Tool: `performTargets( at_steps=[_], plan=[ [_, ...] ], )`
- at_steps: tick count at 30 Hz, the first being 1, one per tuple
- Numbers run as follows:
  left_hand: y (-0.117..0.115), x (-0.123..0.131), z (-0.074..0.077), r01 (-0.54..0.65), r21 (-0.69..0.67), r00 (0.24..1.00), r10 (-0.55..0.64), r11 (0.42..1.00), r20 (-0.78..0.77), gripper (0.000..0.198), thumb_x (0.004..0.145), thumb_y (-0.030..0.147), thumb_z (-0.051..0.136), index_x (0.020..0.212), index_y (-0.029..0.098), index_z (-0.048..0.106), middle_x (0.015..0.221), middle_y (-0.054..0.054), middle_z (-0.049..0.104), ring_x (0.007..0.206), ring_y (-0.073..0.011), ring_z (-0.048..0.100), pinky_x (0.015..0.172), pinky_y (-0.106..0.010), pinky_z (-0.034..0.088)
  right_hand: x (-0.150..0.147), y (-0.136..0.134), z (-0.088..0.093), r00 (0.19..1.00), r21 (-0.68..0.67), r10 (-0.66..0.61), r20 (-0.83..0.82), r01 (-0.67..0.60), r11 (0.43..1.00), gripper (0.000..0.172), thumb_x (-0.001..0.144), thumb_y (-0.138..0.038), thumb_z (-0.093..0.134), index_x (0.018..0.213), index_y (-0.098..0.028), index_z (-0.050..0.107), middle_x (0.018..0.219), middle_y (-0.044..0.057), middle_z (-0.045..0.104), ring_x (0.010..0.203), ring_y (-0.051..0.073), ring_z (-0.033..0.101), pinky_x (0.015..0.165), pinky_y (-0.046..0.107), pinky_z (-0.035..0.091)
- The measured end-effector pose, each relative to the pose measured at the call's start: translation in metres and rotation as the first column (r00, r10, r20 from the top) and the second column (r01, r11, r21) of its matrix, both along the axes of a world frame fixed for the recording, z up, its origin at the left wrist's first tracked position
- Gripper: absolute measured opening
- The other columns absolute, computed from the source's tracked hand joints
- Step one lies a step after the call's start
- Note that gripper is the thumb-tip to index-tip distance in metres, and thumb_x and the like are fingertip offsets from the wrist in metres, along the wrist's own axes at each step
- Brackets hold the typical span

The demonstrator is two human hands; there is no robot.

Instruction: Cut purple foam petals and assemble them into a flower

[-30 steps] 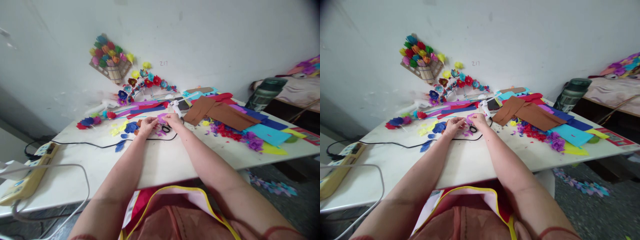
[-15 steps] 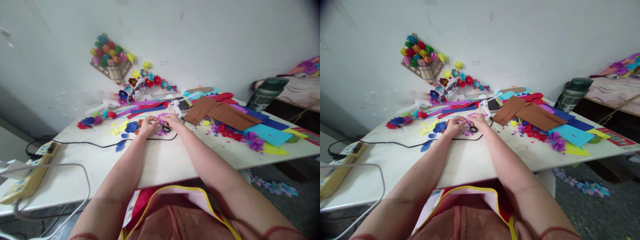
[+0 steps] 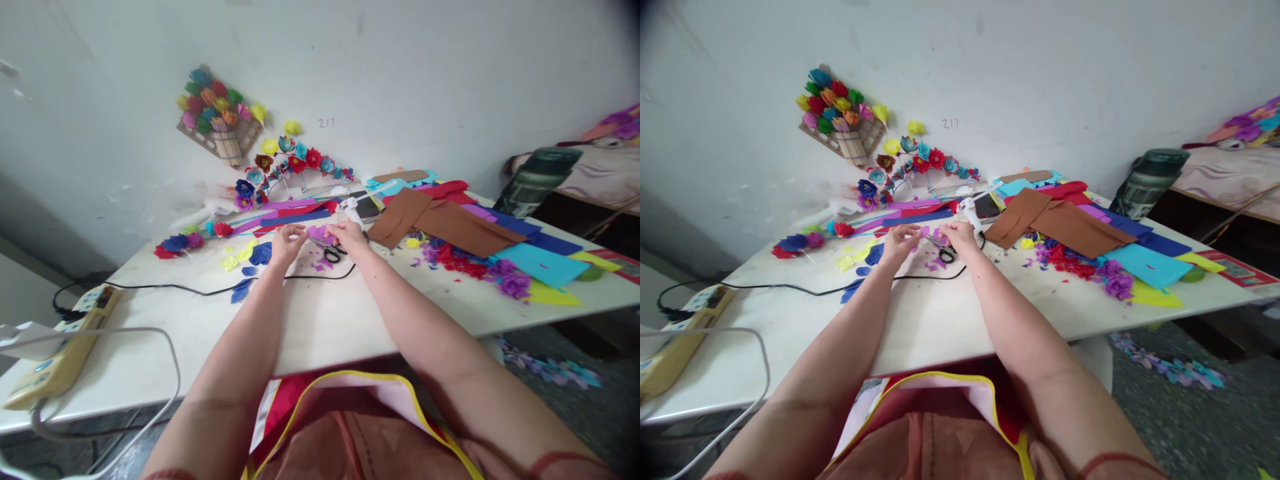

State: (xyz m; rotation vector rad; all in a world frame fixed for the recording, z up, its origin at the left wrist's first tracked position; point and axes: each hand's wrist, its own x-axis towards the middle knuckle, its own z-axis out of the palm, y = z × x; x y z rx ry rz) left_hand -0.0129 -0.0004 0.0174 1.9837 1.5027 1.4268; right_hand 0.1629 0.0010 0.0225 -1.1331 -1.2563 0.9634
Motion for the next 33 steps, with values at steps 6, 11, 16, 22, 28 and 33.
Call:
performTargets(
  at_steps=[6, 11, 16, 22, 28, 33],
  plan=[
    [-0.008, -0.017, 0.015, -0.351, -0.139, 0.926, 0.322, 0.926, -0.197, 0.016, 0.078, 0.035, 0.062, 0.069, 0.022, 0.067, 0.115, -0.003, 0.069, 0.122, -0.029, 0.045, 0.101, -0.043, 0.036, 0.01, 0.007, -0.004, 0.915, 0.013, -0.145, 0.376, 0.151, 0.988, 0.026, 0.079, -0.034, 0.057, 0.065, -0.016, 0.069, 0.06, 0.002, 0.064, 0.053, 0.014, 0.056, 0.055, 0.025, 0.042],
    [-0.009, -0.02, 0.013, -0.468, -0.211, 0.86, 0.387, 0.858, -0.334, 0.014, 0.077, 0.035, 0.062, 0.071, 0.023, 0.068, 0.125, -0.003, 0.063, 0.125, -0.0324, 0.042, 0.103, -0.048, 0.032, 0.015, 0.003, 0.0, 0.743, 0.056, -0.214, 0.634, 0.232, 0.971, 0.025, 0.083, -0.035, 0.054, 0.081, -0.021, 0.075, 0.082, 0.005, 0.073, 0.082, 0.022, 0.065, 0.07, 0.029, 0.046],
    [-0.008, -0.022, 0.005, -0.527, -0.175, 0.811, 0.429, 0.832, -0.398, 0.013, 0.074, 0.036, 0.064, 0.07, 0.024, 0.068, 0.125, -0.003, 0.063, 0.123, -0.0326, 0.042, 0.103, -0.049, 0.03, 0.018, 0.003, -0.002, 0.67, 0.057, -0.223, 0.708, 0.261, 0.964, 0.032, 0.082, -0.022, 0.053, 0.107, -0.028, 0.073, 0.102, 0.003, 0.074, 0.099, 0.023, 0.065, 0.08, 0.031, 0.048],
    [-0.013, -0.019, 0.004, -0.578, -0.073, 0.769, 0.512, 0.813, -0.384, 0.017, 0.078, 0.031, 0.06, 0.091, 0.024, 0.069, 0.125, -0.007, 0.061, 0.124, -0.0313, 0.043, 0.107, -0.046, 0.028, 0.019, -0.001, -0.001, 0.572, 0.089, -0.189, 0.798, 0.198, 0.976, 0.033, 0.085, -0.02, 0.05, 0.109, -0.028, 0.072, 0.109, 0.003, 0.073, 0.104, 0.022, 0.064, 0.087, 0.032, 0.047],
    [-0.014, -0.012, 0.008, -0.499, 0.113, 0.792, 0.505, 0.859, -0.344, 0.027, 0.074, 0.012, 0.054, 0.094, 0.022, 0.069, 0.113, -0.006, 0.066, 0.116, -0.0283, 0.051, 0.1, -0.041, 0.038, 0.018, -0.006, 0.005, 0.408, 0.062, -0.092, 0.908, 0.085, 0.994, 0.031, 0.081, -0.027, 0.054, 0.105, -0.029, 0.074, 0.112, 0.004, 0.072, 0.102, 0.025, 0.065, 0.084, 0.033, 0.048],
    [-0.012, -0.003, 0.007, -0.288, 0.02, 0.905, 0.279, 0.958, -0.321, 0.03, 0.069, 0.006, 0.047, 0.084, 0.019, 0.07, 0.089, -0.005, 0.072, 0.087, -0.0209, 0.064, 0.083, -0.032, 0.048, 0.014, -0.013, 0.011, 0.268, 0.077, -0.066, 0.961, -0.03, 0.997, 0.034, 0.079, -0.036, 0.057, 0.107, -0.025, 0.073, 0.116, 0.008, 0.069, 0.106, 0.027, 0.062, 0.091, 0.036, 0.044]
  ],
)
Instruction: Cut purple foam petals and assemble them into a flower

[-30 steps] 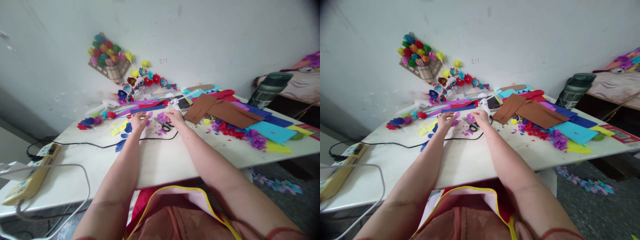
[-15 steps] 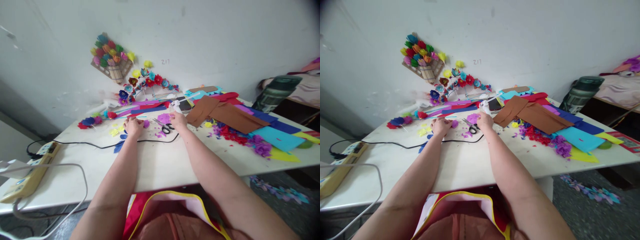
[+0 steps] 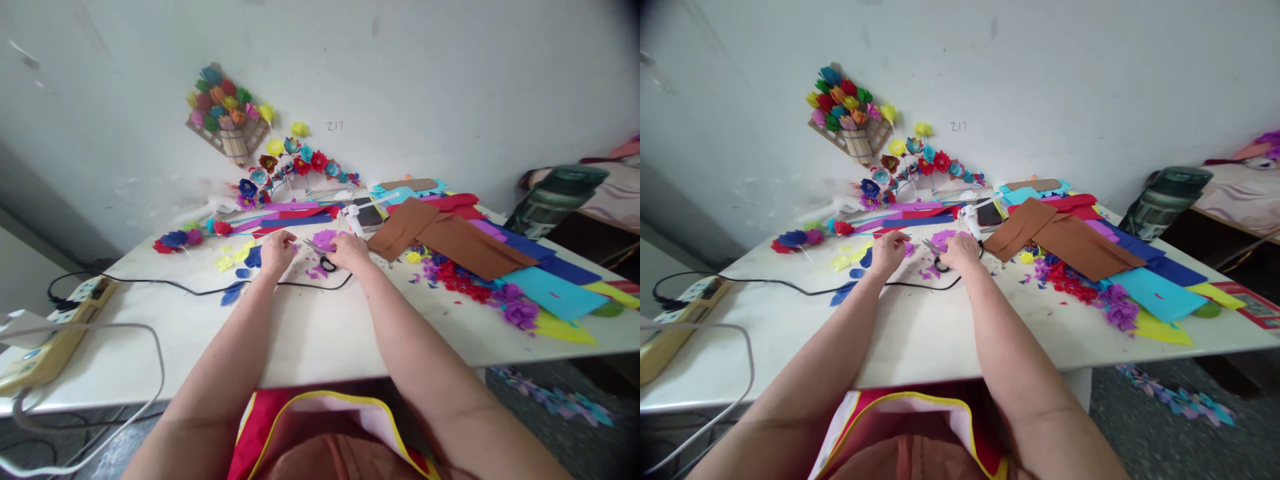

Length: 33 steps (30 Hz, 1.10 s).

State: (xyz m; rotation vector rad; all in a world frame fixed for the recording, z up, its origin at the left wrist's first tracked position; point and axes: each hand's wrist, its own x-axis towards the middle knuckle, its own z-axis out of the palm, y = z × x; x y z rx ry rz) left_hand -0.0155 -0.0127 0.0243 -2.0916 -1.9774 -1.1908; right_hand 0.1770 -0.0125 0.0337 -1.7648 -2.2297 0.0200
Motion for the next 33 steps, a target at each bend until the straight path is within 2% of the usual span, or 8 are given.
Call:
performTargets(
  at_steps=[5, 13, 18, 20, 23, 25, 28, 33],
  plan=[
    [-0.004, 0.01, 0.003, 0.19, -0.196, 0.982, -0.182, 0.962, 0.06, 0.031, 0.068, 0.01, 0.048, 0.087, 0.019, 0.071, 0.08, -0.002, 0.072, 0.077, -0.0173, 0.066, 0.077, -0.027, 0.05, -0.006, -0.005, 0.002, 0.993, -0.062, 0.092, 0.071, -0.088, 0.994, 0.042, 0.076, -0.035, 0.059, 0.113, -0.017, 0.069, 0.125, 0.015, 0.061, 0.12, 0.033, 0.05, 0.1, 0.043, 0.037],
    [-0.012, 0.007, 0.011, 0.322, -0.477, 0.928, -0.372, 0.817, -0.01, 0.056, 0.052, 0.03, 0.076, 0.107, 0.024, 0.066, 0.095, 0.0, 0.07, 0.079, -0.0169, 0.066, 0.067, -0.022, 0.049, -0.013, -0.002, 0.001, 0.988, -0.115, 0.149, 0.03, -0.145, 0.983, 0.051, 0.069, -0.02, 0.063, 0.12, -0.016, 0.065, 0.122, 0.017, 0.059, 0.113, 0.032, 0.055, 0.093, 0.036, 0.043],
    [-0.007, 0.015, 0.0, 0.281, -0.439, 0.955, -0.294, 0.854, 0.04, 0.037, 0.058, 0.022, 0.071, 0.095, 0.018, 0.068, 0.081, -0.002, 0.07, 0.075, -0.0183, 0.065, 0.067, -0.025, 0.049, -0.008, 0.001, 0.002, 0.978, -0.059, 0.185, -0.097, -0.191, 0.98, 0.05, 0.066, -0.011, 0.063, 0.115, -0.015, 0.069, 0.119, 0.016, 0.063, 0.108, 0.029, 0.059, 0.093, 0.034, 0.044],
    [-0.003, 0.02, -0.007, 0.339, -0.39, 0.941, -0.304, 0.856, 0.15, 0.029, 0.06, 0.018, 0.067, 0.09, 0.016, 0.067, 0.08, -0.003, 0.07, 0.077, -0.0181, 0.065, 0.069, -0.026, 0.05, -0.004, 0.005, 0.002, 0.958, -0.03, 0.187, -0.219, -0.198, 0.98, 0.047, 0.064, -0.009, 0.063, 0.11, -0.014, 0.071, 0.113, 0.013, 0.067, 0.104, 0.026, 0.062, 0.092, 0.031, 0.046],
    [0.002, 0.024, -0.015, 0.473, -0.288, 0.847, -0.34, 0.832, 0.409, 0.023, 0.065, 0.019, 0.065, 0.088, 0.015, 0.065, 0.079, -0.003, 0.069, 0.074, -0.0162, 0.065, 0.07, -0.027, 0.052, 0.006, 0.013, 0.003, 0.861, -0.036, 0.146, -0.487, -0.187, 0.982, 0.041, 0.064, -0.009, 0.063, 0.104, -0.015, 0.071, 0.105, 0.009, 0.071, 0.098, 0.021, 0.066, 0.088, 0.028, 0.048],
    [0.003, 0.026, -0.017, 0.454, -0.224, 0.806, -0.29, 0.862, 0.516, 0.021, 0.069, 0.021, 0.063, 0.088, 0.015, 0.065, 0.08, -0.004, 0.07, 0.074, -0.0161, 0.065, 0.071, -0.028, 0.052, 0.012, 0.017, 0.003, 0.755, -0.045, 0.099, -0.648, -0.167, 0.985, 0.039, 0.062, -0.008, 0.062, 0.1, -0.015, 0.071, 0.101, 0.006, 0.073, 0.099, 0.02, 0.066, 0.089, 0.03, 0.048],
    [0.002, 0.026, -0.015, 0.294, -0.195, 0.884, -0.189, 0.936, 0.428, 0.013, 0.073, 0.022, 0.06, 0.082, 0.016, 0.066, 0.08, -0.004, 0.071, 0.075, -0.0172, 0.065, 0.073, -0.029, 0.052, 0.018, 0.02, 0.003, 0.639, -0.047, 0.059, -0.767, -0.148, 0.988, 0.039, 0.06, -0.006, 0.06, 0.096, -0.013, 0.072, 0.099, 0.008, 0.073, 0.098, 0.021, 0.067, 0.09, 0.031, 0.049],
    [-0.001, 0.031, -0.011, 0.157, -0.191, 0.985, -0.14, 0.969, 0.1, 0.013, 0.075, 0.019, 0.058, 0.081, 0.017, 0.07, 0.087, -0.007, 0.072, 0.085, -0.0211, 0.065, 0.082, -0.031, 0.05, 0.022, 0.02, 0.002, 0.668, -0.072, 0.008, -0.744, -0.093, 0.993, 0.04, 0.06, -0.008, 0.06, 0.098, -0.014, 0.072, 0.1, 0.006, 0.073, 0.097, 0.021, 0.066, 0.087, 0.031, 0.049]
  ],
)
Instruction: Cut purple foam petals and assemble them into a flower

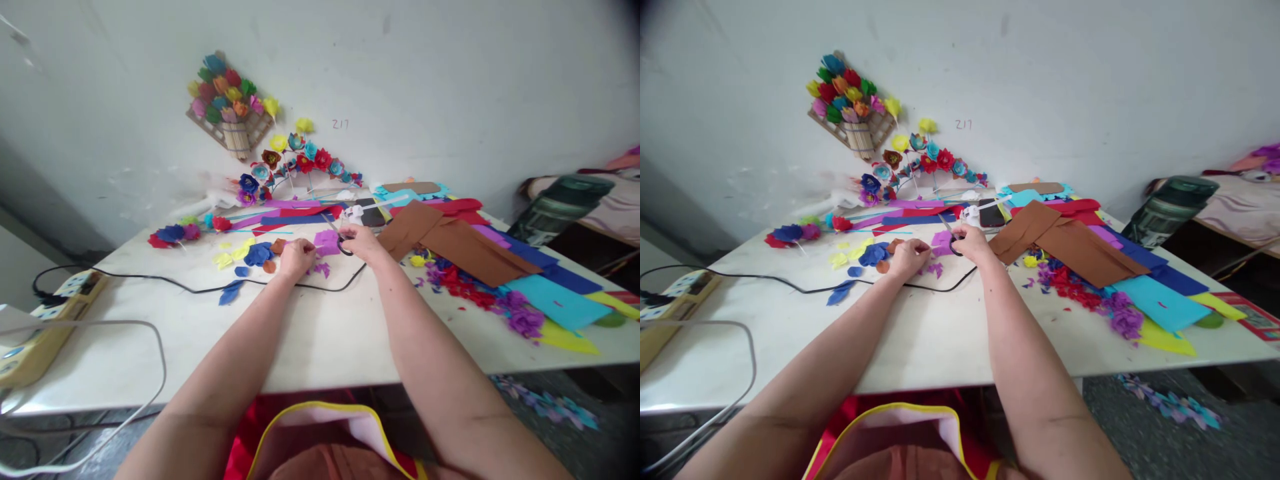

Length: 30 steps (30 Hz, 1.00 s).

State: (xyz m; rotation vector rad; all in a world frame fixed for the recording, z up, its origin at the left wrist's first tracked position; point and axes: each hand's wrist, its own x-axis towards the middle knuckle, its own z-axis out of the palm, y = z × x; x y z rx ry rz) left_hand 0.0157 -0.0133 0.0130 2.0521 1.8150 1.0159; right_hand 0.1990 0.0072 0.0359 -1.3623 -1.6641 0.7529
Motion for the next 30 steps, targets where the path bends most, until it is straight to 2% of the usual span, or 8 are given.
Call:
performTargets(
  at_steps=[2, 5, 10, 16, 23, 27, 30],
  plan=[
    [0.0005, 0.003, -0.0012, 0.017, 0.046, 0.997, -0.014, 0.999, -0.073, 0.014, 0.076, 0.02, 0.059, 0.082, 0.017, 0.071, 0.093, -0.008, 0.071, 0.092, -0.0221, 0.064, 0.088, -0.033, 0.049, 0.0, -0.0001, 0.0005, 0.995, 0.012, -0.043, 0.087, 0.042, 0.999, 0.04, 0.06, -0.009, 0.061, 0.098, -0.016, 0.072, 0.1, 0.005, 0.073, 0.097, 0.021, 0.066, 0.087, 0.031, 0.049],
    [0.0027, 0.0062, -0.0048, 0.116, 0.081, 0.984, -0.103, 0.99, -0.144, 0.017, 0.076, 0.017, 0.059, 0.087, 0.019, 0.072, 0.099, -0.008, 0.07, 0.099, -0.022, 0.062, 0.095, -0.033, 0.046, -0.0005, -0.0009, 0.0018, 0.97, 0.046, -0.099, 0.221, 0.091, 0.995, 0.038, 0.062, -0.01, 0.061, 0.097, -0.018, 0.073, 0.1, 0.004, 0.073, 0.097, 0.023, 0.066, 0.087, 0.031, 0.049],
    [0.0059, 0.0084, -0.0076, 0.211, 0.053, 0.954, -0.194, 0.976, -0.227, 0.028, 0.076, 0.012, 0.057, 0.098, 0.018, 0.071, 0.103, -0.008, 0.07, 0.101, -0.0229, 0.059, 0.095, -0.035, 0.046, -0.0007, -0.0023, 0.0012, 0.924, 0.048, -0.1, 0.368, 0.089, 0.995, 0.041, 0.065, -0.01, 0.061, 0.104, -0.017, 0.073, 0.104, 0.006, 0.072, 0.099, 0.023, 0.065, 0.087, 0.029, 0.048],
    [0.0049, 0.0078, -0.0048, 0.206, -0.028, 0.961, -0.207, 0.978, -0.182, 0.032, 0.072, 0.008, 0.053, 0.096, 0.019, 0.072, 0.092, -0.006, 0.072, 0.089, -0.0202, 0.062, 0.087, -0.031, 0.049, -0.0012, -0.0016, -0.0027, 0.819, 0.05, -0.116, 0.562, 0.106, 0.993, 0.045, 0.069, -0.01, 0.062, 0.112, -0.014, 0.071, 0.112, 0.012, 0.07, 0.103, 0.026, 0.064, 0.087, 0.03, 0.048],
    [0.0048, 0.008, -0.007, 0.171, 0.038, 0.945, -0.152, 0.985, -0.29, 0.027, 0.073, 0.02, 0.06, 0.096, 0.017, 0.073, 0.103, -0.011, 0.068, 0.105, -0.0259, 0.058, 0.098, -0.038, 0.044, -0.0032, -0.0069, -0.0044, 0.728, 0.015, -0.095, 0.678, 0.116, 0.993, 0.039, 0.073, -0.014, 0.061, 0.111, -0.017, 0.072, 0.119, 0.015, 0.066, 0.108, 0.029, 0.06, 0.088, 0.033, 0.046],
    [0.0037, 0.0085, -0.0057, 0.182, 0.016, 0.936, -0.168, 0.983, -0.308, 0.022, 0.074, 0.021, 0.06, 0.091, 0.016, 0.074, 0.101, -0.011, 0.068, 0.104, -0.026, 0.058, 0.1, -0.037, 0.043, -0.0046, -0.0081, -0.0038, 0.679, 0.096, -0.138, 0.721, 0.099, 0.99, 0.037, 0.075, -0.017, 0.06, 0.109, -0.019, 0.074, 0.121, 0.015, 0.064, 0.11, 0.031, 0.058, 0.09, 0.037, 0.045],
    [0.0025, 0.0085, -0.0039, 0.173, 0.004, 0.938, -0.164, 0.985, -0.307, 0.022, 0.074, 0.021, 0.061, 0.091, 0.017, 0.074, 0.101, -0.011, 0.068, 0.103, -0.0258, 0.059, 0.1, -0.036, 0.042, -0.0059, -0.0069, -0.0036, 0.682, 0.136, -0.167, 0.712, 0.099, 0.986, 0.033, 0.078, -0.018, 0.057, 0.104, -0.023, 0.075, 0.114, 0.011, 0.069, 0.108, 0.029, 0.06, 0.089, 0.036, 0.044]
  ],
)
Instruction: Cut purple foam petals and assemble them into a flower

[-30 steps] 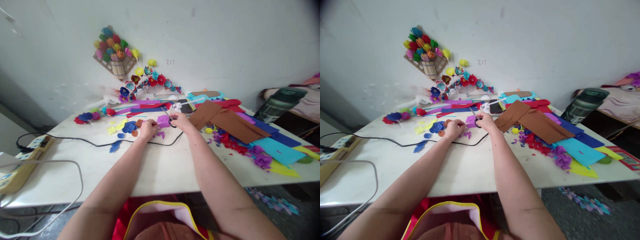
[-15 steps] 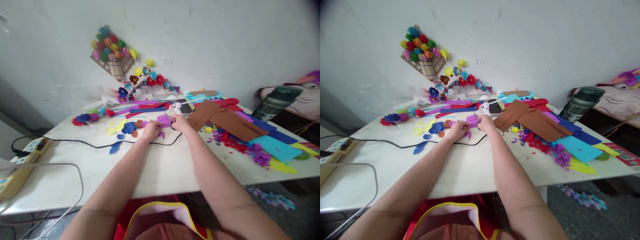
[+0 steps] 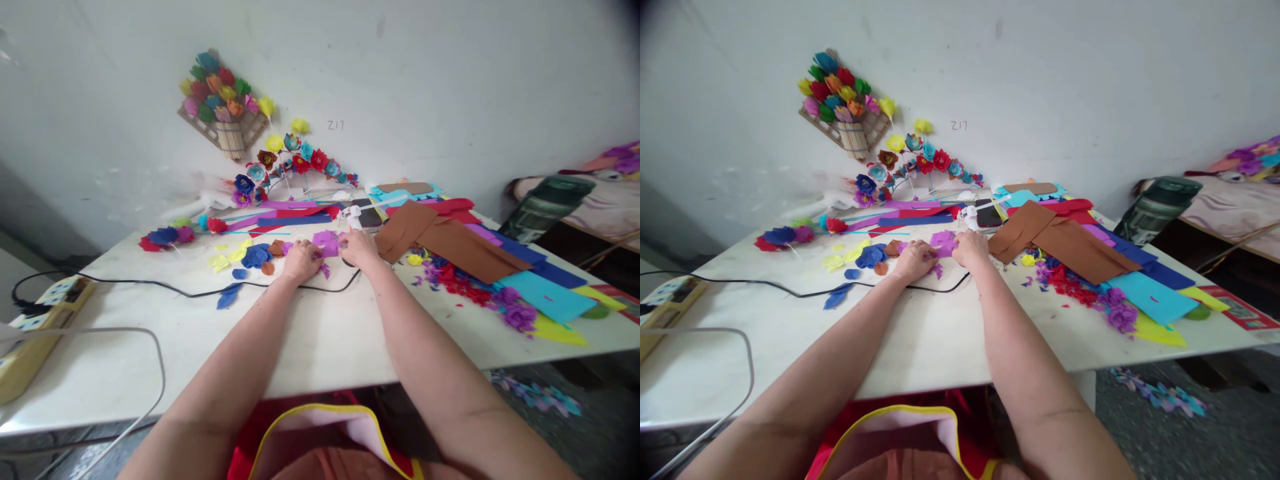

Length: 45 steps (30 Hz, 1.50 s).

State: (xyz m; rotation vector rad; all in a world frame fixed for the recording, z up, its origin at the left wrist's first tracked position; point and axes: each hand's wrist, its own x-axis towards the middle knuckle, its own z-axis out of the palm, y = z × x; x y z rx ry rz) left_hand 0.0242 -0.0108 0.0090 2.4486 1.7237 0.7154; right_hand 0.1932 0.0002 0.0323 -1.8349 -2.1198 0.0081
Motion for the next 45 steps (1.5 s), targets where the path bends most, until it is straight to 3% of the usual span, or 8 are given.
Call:
performTargets(
  at_steps=[8, 14, 20, 28, 33, 38, 41, 45],
  plan=[
    [-0.003, 0.001, 0.002, -0.003, -0.007, 1.0, 0.003, 1.0, 0.017, 0.021, 0.074, 0.017, 0.06, 0.088, 0.016, 0.075, 0.098, -0.011, 0.07, 0.096, -0.0242, 0.062, 0.096, -0.035, 0.046, -0.004, 0.005, -0.003, 0.996, -0.145, -0.069, -0.057, 0.06, 0.988, 0.027, 0.082, -0.025, 0.054, 0.095, -0.027, 0.077, 0.108, 0.005, 0.073, 0.101, 0.026, 0.065, 0.083, 0.033, 0.046],
    [-0.002, 0.001, 0.002, -0.004, -0.004, 1.0, 0.004, 1.0, 0.031, 0.02, 0.074, 0.015, 0.059, 0.086, 0.017, 0.075, 0.096, -0.01, 0.07, 0.092, -0.0228, 0.063, 0.092, -0.034, 0.047, -0.009, 0.011, -0.005, 0.994, -0.134, -0.092, -0.051, 0.084, 0.987, 0.022, 0.082, -0.031, 0.058, 0.094, -0.026, 0.077, 0.106, 0.006, 0.074, 0.101, 0.025, 0.065, 0.088, 0.035, 0.042],
    [0.0, 0.0, 0.0, 0.004, 0.009, 0.997, -0.004, 1.0, 0.081, 0.016, 0.073, 0.014, 0.059, 0.08, 0.016, 0.074, 0.093, -0.011, 0.071, 0.093, -0.0241, 0.062, 0.092, -0.034, 0.047, -0.012, 0.016, -0.011, 0.993, -0.083, -0.084, -0.088, 0.076, 0.994, 0.022, 0.082, -0.023, 0.054, 0.088, -0.023, 0.076, 0.099, 0.006, 0.075, 0.096, 0.024, 0.065, 0.088, 0.035, 0.039],
    [0.001, -0.002, -0.003, 0.048, 0.032, 0.97, -0.054, 0.998, 0.236, 0.007, 0.067, 0.015, 0.066, 0.061, 0.018, 0.065, 0.079, -0.009, 0.067, 0.079, -0.0224, 0.061, 0.084, -0.035, 0.047, -0.005, 0.016, -0.011, 0.955, -0.028, -0.091, -0.283, 0.086, 0.996, 0.016, 0.081, -0.022, 0.057, 0.078, -0.021, 0.073, 0.086, 0.004, 0.073, 0.086, 0.022, 0.064, 0.081, 0.032, 0.04],
    [0.002, -0.006, -0.004, 0.017, -0.002, 0.851, -0.013, 1.0, 0.525, 0.02, 0.067, 0.028, 0.07, 0.056, 0.018, 0.057, 0.076, -0.006, 0.064, 0.07, -0.0177, 0.058, 0.071, -0.03, 0.046, -0.001, 0.019, -0.013, 0.869, 0.064, 0.025, -0.495, 0.008, 0.998, 0.011, 0.077, -0.019, 0.058, 0.072, -0.019, 0.067, 0.071, 0.001, 0.067, 0.071, 0.018, 0.058, 0.07, 0.029, 0.041],
    [0.005, -0.009, -0.004, -0.024, -0.089, 0.643, 0.083, 0.996, 0.761, 0.023, 0.067, 0.035, 0.072, 0.078, 0.017, 0.065, 0.067, -0.002, 0.061, 0.064, -0.0155, 0.055, 0.064, -0.028, 0.043, -0.001, 0.027, -0.02, 0.743, 0.187, 0.224, -0.63, -0.135, 0.973, 0.009, 0.072, -0.02, 0.058, 0.064, -0.019, 0.061, 0.063, -0.001, 0.06, 0.063, 0.016, 0.053, 0.063, 0.027, 0.041],
    [0.007, -0.009, -0.004, 0.03, -0.091, 0.56, 0.059, 0.995, 0.826, 0.033, 0.062, 0.035, 0.077, 0.086, 0.015, 0.066, 0.077, -0.004, 0.065, 0.068, -0.0147, 0.057, 0.067, -0.027, 0.043, -0.005, 0.027, -0.021, 0.701, 0.209, 0.273, -0.659, -0.177, 0.962, 0.008, 0.072, -0.021, 0.059, 0.065, -0.019, 0.061, 0.064, 0.0, 0.06, 0.063, 0.016, 0.053, 0.063, 0.028, 0.042],
    [0.004, -0.008, -0.003, 0.127, -0.156, 0.513, 0.07, 0.979, 0.856, 0.035, 0.058, 0.04, 0.08, 0.074, 0.015, 0.063, 0.06, 0.001, 0.056, 0.053, -0.0098, 0.047, 0.053, -0.024, 0.035, -0.014, 0.02, -0.018, 0.667, 0.207, 0.305, -0.68, -0.225, 0.952, 0.007, 0.071, -0.019, 0.06, 0.064, -0.019, 0.059, 0.062, 0.0, 0.059, 0.061, 0.015, 0.053, 0.062, 0.028, 0.041]
  ],
)
